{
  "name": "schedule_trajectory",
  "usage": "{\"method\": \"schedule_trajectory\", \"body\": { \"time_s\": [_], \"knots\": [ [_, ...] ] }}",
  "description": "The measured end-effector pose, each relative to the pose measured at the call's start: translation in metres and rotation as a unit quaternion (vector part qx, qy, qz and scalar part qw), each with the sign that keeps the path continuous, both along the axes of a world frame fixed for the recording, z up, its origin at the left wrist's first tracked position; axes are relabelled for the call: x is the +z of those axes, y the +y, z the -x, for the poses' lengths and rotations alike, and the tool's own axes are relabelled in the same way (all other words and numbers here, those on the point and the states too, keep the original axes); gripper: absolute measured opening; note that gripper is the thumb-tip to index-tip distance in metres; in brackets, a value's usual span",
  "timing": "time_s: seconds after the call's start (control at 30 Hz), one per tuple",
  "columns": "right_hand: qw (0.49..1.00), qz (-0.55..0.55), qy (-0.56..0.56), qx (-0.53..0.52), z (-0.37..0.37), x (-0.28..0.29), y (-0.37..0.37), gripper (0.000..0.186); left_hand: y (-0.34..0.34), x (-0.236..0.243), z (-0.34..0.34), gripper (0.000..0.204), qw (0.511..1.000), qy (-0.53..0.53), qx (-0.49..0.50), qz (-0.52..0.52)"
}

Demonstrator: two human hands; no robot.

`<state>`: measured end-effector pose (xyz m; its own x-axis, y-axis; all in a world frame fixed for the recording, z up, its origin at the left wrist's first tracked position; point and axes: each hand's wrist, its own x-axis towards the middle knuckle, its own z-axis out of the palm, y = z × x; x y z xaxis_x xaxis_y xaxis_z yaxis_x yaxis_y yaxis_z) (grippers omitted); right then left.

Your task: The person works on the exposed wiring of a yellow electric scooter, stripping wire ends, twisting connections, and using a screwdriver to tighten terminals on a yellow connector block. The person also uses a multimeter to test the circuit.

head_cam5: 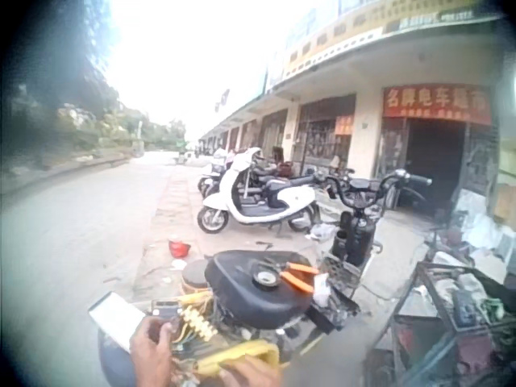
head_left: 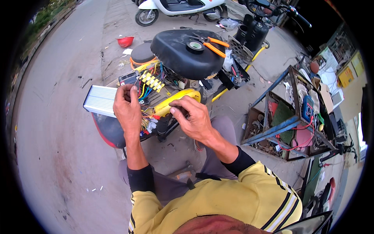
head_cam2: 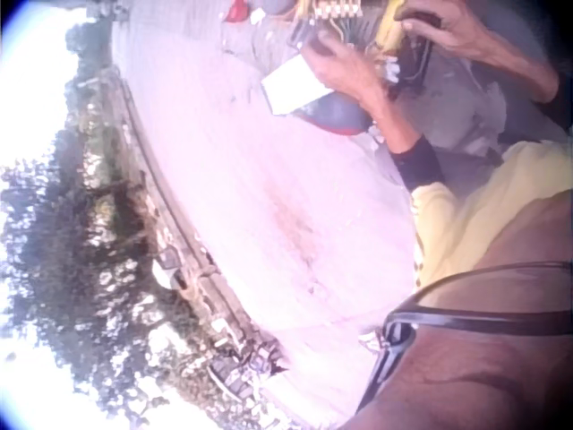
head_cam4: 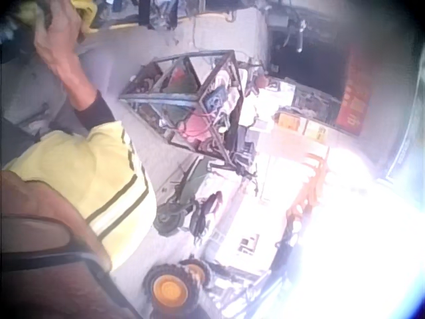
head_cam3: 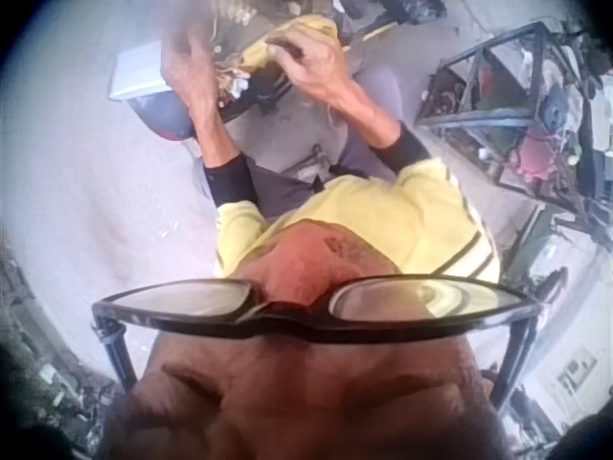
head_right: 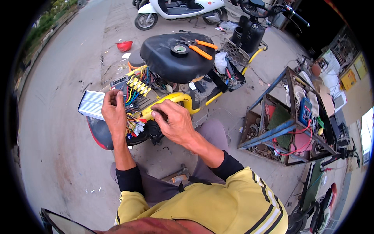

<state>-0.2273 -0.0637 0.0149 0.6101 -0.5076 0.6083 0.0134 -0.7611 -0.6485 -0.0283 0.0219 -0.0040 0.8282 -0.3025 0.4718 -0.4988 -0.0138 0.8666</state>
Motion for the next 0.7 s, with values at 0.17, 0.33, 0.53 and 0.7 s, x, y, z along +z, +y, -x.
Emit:
{"method": "schedule_trajectory", "body": {
  "time_s": [0.17, 0.33, 0.53, 0.7],
  "knots": [
    [0.998, -0.005, 0.010, -0.064, 0.062, -0.022, -0.014, 0.013, 0.001, -0.009, -0.005, 0.021, 1.000, -0.017, -0.001, -0.004],
    [0.979, -0.024, 0.045, -0.196, 0.137, -0.046, -0.041, 0.011, 0.001, -0.007, -0.006, 0.018, 0.999, -0.045, 0.000, -0.014],
    [0.944, -0.054, 0.089, -0.313, 0.222, -0.089, -0.061, 0.011, -0.012, -0.023, -0.012, 0.017, 0.996, -0.054, -0.059, 0.039],
    [0.895, -0.125, 0.256, -0.343, 0.298, -0.178, -0.060, 0.018, -0.004, -0.024, -0.017, 0.016, 0.994, -0.098, -0.012, -0.047]
  ]
}}
